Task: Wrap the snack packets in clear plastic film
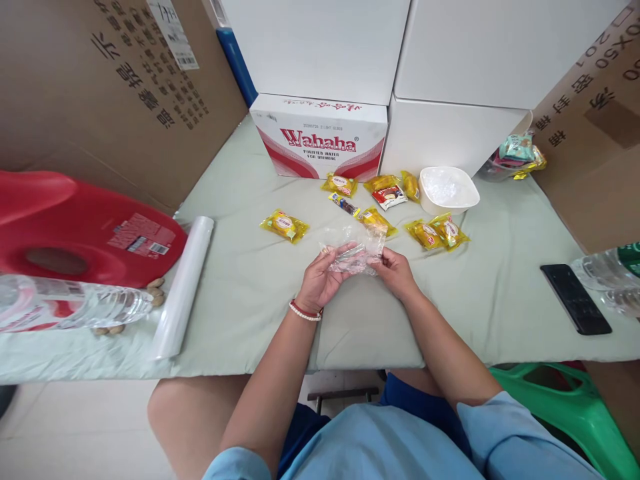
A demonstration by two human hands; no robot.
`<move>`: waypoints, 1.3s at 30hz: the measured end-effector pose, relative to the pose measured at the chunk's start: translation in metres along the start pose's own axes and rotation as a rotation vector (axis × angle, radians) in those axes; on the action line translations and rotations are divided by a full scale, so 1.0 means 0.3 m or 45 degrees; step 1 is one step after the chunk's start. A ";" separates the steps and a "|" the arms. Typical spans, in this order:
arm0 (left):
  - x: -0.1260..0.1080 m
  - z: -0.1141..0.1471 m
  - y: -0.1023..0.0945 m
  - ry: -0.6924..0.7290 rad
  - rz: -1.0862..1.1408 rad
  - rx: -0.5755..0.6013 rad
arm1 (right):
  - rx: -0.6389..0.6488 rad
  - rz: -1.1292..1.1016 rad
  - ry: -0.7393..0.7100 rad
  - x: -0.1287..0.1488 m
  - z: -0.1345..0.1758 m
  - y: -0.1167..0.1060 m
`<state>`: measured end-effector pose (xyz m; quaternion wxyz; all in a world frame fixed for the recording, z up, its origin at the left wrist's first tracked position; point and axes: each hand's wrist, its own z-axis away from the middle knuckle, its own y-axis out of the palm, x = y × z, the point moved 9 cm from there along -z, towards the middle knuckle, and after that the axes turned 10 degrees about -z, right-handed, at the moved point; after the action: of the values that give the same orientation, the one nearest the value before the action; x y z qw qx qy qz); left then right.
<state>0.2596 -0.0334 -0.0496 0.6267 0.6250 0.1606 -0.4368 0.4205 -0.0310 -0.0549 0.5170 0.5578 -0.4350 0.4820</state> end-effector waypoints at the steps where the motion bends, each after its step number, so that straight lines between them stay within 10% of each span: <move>1: -0.004 -0.001 -0.004 0.012 0.008 -0.010 | -0.026 -0.060 0.007 0.000 -0.003 -0.010; 8: -0.038 -0.024 -0.118 0.142 0.058 -0.254 | -0.270 -0.432 0.024 0.041 -0.003 -0.110; 16: -0.026 -0.029 -0.108 0.116 0.001 -0.230 | 0.009 -0.800 0.182 0.062 0.013 -0.045; 32: -0.070 -0.018 -0.111 0.211 -0.052 -0.272 | -0.082 -0.639 0.084 0.076 -0.013 -0.153; 39: -0.067 -0.017 -0.123 0.188 -0.015 -0.287 | 0.073 -0.669 0.389 0.049 -0.002 -0.090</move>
<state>0.2224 -0.0156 -0.0590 0.6769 0.5801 0.2579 -0.3725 0.4492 -0.0279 -0.0447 0.6676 0.5866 -0.1791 0.4221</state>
